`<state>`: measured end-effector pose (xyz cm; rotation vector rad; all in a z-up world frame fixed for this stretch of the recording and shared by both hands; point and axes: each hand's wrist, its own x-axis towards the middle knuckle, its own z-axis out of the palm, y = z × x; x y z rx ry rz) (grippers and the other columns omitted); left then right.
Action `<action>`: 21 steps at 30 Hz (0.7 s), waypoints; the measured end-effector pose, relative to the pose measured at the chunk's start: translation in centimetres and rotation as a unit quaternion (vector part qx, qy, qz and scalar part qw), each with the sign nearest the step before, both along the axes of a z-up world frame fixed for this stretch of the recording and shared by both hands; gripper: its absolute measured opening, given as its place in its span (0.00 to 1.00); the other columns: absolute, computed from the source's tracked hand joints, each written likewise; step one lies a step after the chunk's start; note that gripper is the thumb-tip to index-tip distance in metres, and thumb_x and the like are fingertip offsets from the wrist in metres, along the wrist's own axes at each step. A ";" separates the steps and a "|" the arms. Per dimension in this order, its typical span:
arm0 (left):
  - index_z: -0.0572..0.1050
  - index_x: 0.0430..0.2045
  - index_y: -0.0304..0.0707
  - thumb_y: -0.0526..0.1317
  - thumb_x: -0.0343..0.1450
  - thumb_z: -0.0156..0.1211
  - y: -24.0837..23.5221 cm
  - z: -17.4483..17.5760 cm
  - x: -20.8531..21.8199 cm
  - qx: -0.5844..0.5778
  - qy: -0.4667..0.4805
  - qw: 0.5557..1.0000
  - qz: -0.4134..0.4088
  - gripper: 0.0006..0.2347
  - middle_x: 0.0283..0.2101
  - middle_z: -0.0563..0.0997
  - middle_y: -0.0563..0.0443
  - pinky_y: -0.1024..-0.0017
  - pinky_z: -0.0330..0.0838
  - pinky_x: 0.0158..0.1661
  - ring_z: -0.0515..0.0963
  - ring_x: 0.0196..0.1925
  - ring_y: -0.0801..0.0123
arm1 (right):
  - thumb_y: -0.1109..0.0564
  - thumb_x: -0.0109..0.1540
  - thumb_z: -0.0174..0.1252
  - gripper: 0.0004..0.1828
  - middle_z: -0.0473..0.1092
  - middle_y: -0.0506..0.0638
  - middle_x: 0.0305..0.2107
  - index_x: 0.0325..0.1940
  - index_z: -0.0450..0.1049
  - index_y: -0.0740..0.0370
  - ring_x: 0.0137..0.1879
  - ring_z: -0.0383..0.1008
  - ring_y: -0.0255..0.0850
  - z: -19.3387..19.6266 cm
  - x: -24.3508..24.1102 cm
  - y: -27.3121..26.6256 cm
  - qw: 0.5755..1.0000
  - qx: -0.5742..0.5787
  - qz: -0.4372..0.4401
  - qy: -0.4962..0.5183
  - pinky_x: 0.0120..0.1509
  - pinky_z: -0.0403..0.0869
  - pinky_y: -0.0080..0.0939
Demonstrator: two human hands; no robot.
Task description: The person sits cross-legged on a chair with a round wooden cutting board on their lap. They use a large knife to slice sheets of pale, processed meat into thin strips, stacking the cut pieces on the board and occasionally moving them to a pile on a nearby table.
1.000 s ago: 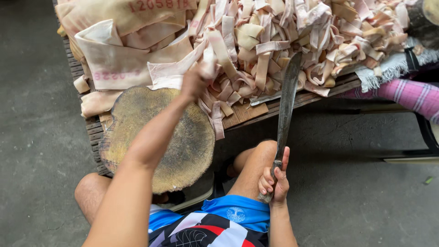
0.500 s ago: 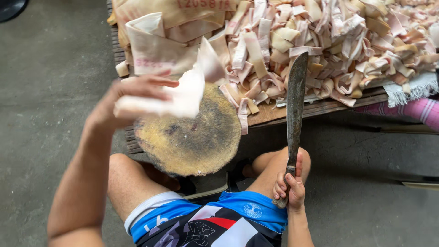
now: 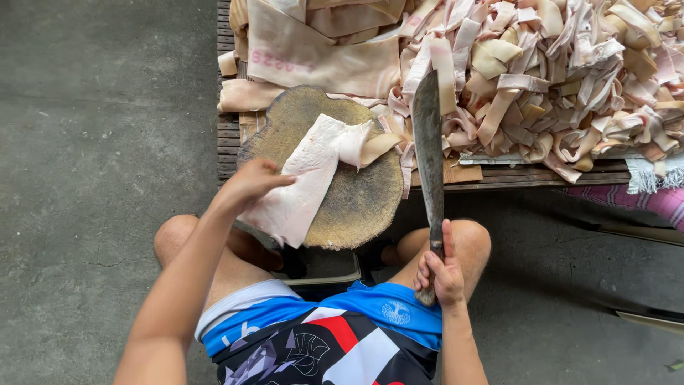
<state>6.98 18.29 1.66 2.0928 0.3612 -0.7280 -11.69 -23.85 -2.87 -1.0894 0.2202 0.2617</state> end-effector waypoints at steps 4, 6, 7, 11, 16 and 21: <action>0.83 0.39 0.29 0.58 0.59 0.75 -7.3 -0.8 6.2 0.274 0.056 0.925 -0.259 0.28 0.38 0.84 0.44 0.66 0.77 0.43 0.83 0.45 0.61 | 0.63 0.69 0.43 0.42 0.62 0.48 0.22 0.82 0.39 0.29 0.21 0.62 0.32 -0.2 1.5 1.0 0.999 0.004 -0.027 -0.040 0.26 0.74 0.37; 0.75 0.42 0.30 0.52 0.55 0.84 -9.8 -2.8 7.4 0.262 -0.015 0.946 -0.190 0.31 0.41 0.71 0.42 0.65 0.79 0.33 0.79 0.38 0.60 | 0.62 0.69 0.44 0.42 0.61 0.48 0.22 0.82 0.39 0.30 0.21 0.62 0.32 -0.3 1.8 1.7 0.998 -0.010 -0.034 -0.047 0.25 0.73 0.36; 0.77 0.41 0.30 0.47 0.57 0.79 -10.0 -4.0 7.1 0.204 -0.056 0.967 -0.144 0.25 0.39 0.75 0.42 0.65 0.77 0.34 0.80 0.38 0.60 | 0.62 0.69 0.45 0.43 0.61 0.48 0.22 0.82 0.39 0.30 0.21 0.61 0.32 -0.2 1.9 2.0 0.998 -0.018 -0.040 -0.053 0.25 0.73 0.36; 0.76 0.41 0.25 0.30 0.61 0.70 -11.2 -7.9 6.7 -0.122 -0.105 0.985 0.057 0.16 0.38 0.82 0.38 0.65 0.74 0.30 0.81 0.36 0.58 | 0.62 0.69 0.46 0.42 0.60 0.47 0.20 0.82 0.40 0.31 0.20 0.62 0.33 0.1 1.4 2.3 0.997 -0.048 -0.034 -0.056 0.25 0.72 0.36; 0.76 0.41 0.37 0.25 0.59 0.62 -5.6 -0.6 3.5 -0.382 0.047 0.900 0.203 0.17 0.33 0.84 0.50 0.78 0.82 0.29 0.84 0.29 0.74 | 0.61 0.67 0.46 0.44 0.60 0.46 0.20 0.81 0.38 0.29 0.19 0.63 0.32 0.7 0.2 1.2 0.999 -0.049 -0.017 -0.014 0.24 0.73 0.37; 0.75 0.46 0.17 0.26 0.66 0.59 2.3 10.3 -3.0 -0.519 -0.122 0.844 0.054 0.15 0.31 0.81 0.43 0.82 0.66 0.16 0.73 0.20 0.78 | 0.62 0.67 0.46 0.44 0.61 0.46 0.21 0.82 0.40 0.29 0.20 0.63 0.32 1.4 -1.8 0.2 0.998 -0.069 -0.006 0.010 0.26 0.74 0.37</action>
